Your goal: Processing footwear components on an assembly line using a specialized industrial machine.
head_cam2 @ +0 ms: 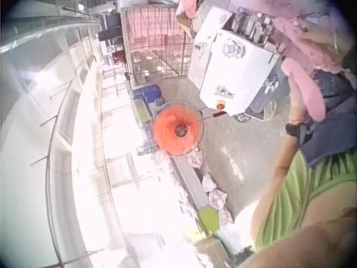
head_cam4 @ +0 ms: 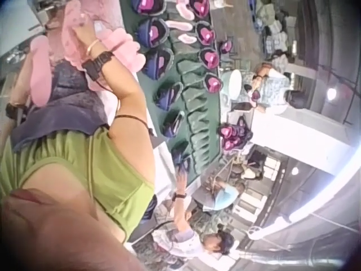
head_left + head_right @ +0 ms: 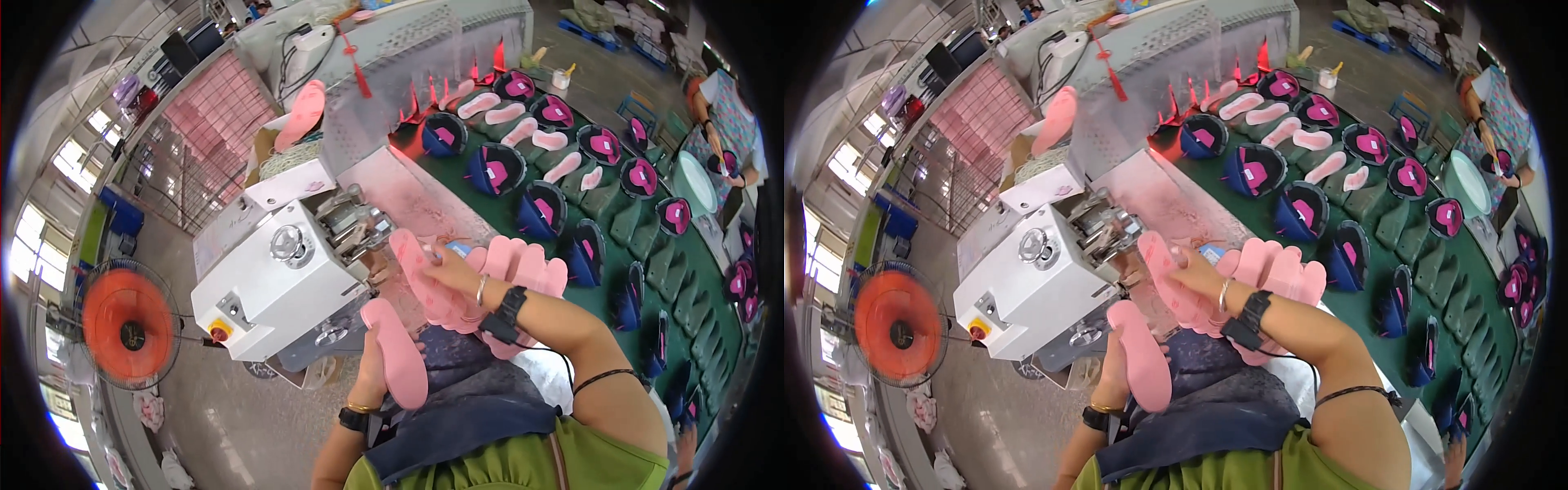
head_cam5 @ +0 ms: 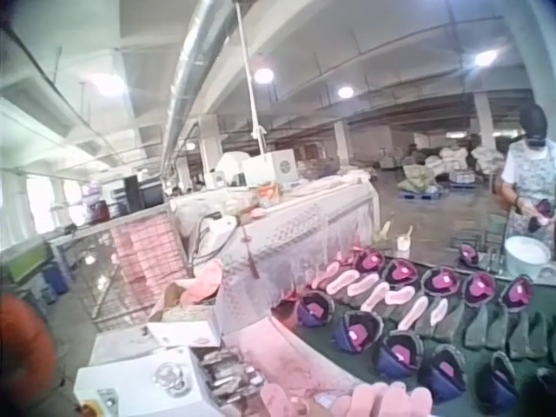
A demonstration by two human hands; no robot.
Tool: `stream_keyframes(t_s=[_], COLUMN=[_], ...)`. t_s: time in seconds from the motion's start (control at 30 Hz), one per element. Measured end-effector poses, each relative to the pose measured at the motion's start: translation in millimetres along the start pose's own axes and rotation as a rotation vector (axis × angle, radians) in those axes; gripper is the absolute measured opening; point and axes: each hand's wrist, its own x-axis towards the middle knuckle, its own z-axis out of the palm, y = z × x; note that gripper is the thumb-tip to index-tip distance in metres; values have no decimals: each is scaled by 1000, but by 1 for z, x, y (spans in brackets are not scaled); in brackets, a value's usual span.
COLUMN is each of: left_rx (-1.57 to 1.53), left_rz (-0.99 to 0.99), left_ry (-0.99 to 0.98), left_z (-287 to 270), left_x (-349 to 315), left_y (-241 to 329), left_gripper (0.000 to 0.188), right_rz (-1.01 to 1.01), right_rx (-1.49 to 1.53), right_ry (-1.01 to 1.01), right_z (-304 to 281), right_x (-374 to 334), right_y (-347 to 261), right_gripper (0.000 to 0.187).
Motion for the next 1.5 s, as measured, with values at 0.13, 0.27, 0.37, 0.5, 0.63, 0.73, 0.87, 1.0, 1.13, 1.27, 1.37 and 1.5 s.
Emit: stream_keyframes(t_s=[0.13,0.27,0.37,0.5,0.63,0.73,0.87,1.0,1.13,1.27,1.37,1.5], left_rx=[-41,-25,13,50,84,74,-85,-32,-19,-7,39,74], left_rz=[-100,-84,-77,-131,-139,-141,-76,108,51,-34,-40,2], left_ry=[-49,-50,-30,-19,-41,-59,58,227,255,100,71,5], left_z=[-11,-14,-16,-17,-17,-20,-33,-47,-50,-41,-32,-18], left_x=[-16,-17,-14,-13,-13,-16,-29,-36,-19,-1,9,19], left_y=[-10,-14,-14,-13,-11,-11,-15,-23,-28,-35,-38,-36], left_gripper=[71,67,66,65,64,62,48,46,47,49,48,47], right_rz=[-140,-82,43,-395,-550,-62,-132,-153,-148,-318,-155,-163], right_rx=[-277,-405,-325,-740,-930,-699,-410,-141,-293,-317,44,144], right_ry=[49,191,141,256,473,234,347,404,448,910,800,1195], right_z=[12,18,3,-28,-42,-21,32,57,35,-59,-197,-358], right_x=[72,106,90,60,58,69,90,117,141,126,81,-14], right_y=[-5,-19,-31,-52,-60,-48,-30,-32,-29,-6,7,37], right_gripper=[62,58,51,37,23,44,36,28,27,34,28,25])
